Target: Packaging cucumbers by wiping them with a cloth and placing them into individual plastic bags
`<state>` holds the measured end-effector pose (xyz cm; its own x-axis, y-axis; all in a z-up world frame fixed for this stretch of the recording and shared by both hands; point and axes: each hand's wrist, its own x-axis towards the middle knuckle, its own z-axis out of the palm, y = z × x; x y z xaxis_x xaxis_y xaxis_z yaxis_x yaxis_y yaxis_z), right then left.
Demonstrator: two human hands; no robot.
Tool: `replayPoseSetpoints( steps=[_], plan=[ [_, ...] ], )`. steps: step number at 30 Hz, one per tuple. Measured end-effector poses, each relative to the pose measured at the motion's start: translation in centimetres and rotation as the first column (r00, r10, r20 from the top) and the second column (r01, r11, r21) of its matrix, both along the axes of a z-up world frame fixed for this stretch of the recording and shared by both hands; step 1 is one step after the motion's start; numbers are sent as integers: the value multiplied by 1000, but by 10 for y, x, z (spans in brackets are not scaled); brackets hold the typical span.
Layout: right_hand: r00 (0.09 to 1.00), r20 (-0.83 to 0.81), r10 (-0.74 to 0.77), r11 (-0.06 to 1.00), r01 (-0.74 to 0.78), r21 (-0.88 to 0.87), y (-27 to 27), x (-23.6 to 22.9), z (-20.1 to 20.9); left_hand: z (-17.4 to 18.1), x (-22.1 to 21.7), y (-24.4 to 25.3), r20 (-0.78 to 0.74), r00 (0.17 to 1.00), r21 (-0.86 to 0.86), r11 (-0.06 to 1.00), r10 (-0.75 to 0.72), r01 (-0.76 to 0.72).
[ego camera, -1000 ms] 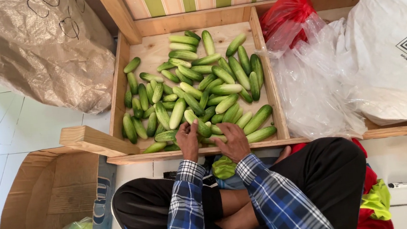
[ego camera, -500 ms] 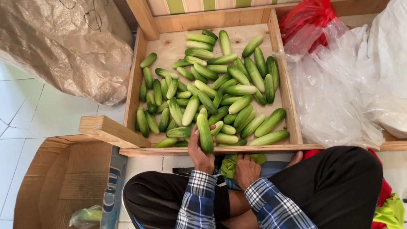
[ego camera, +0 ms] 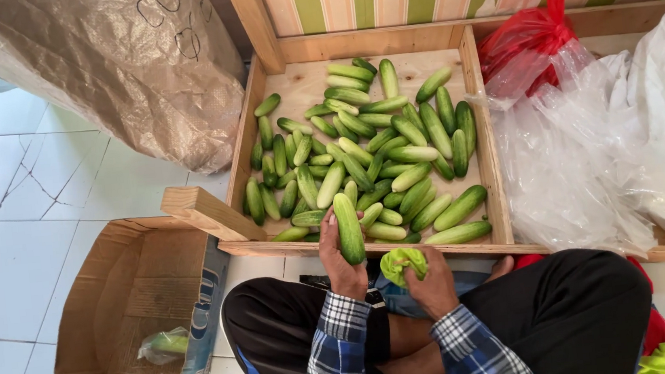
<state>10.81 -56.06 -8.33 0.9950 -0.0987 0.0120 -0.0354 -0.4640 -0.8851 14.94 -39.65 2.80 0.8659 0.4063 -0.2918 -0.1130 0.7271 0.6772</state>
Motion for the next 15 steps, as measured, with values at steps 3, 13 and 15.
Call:
replayPoseSetpoints(
  steps=[3, 13, 15],
  plan=[
    [963, 269, 16, 991, -50, 121, -3, -12, 94, 21, -8, 0, -10, 999, -48, 998, 45, -45],
    [737, 643, 208, 976, -112, -187, 18, -18, 161, 9, -32, -49, 69, 985, -114, 979, -159, 167],
    [814, 576, 77, 997, -63, -43, 7, 12, 177, 33, -43, -59, 78, 966, 36, 969, -248, 245]
  ],
)
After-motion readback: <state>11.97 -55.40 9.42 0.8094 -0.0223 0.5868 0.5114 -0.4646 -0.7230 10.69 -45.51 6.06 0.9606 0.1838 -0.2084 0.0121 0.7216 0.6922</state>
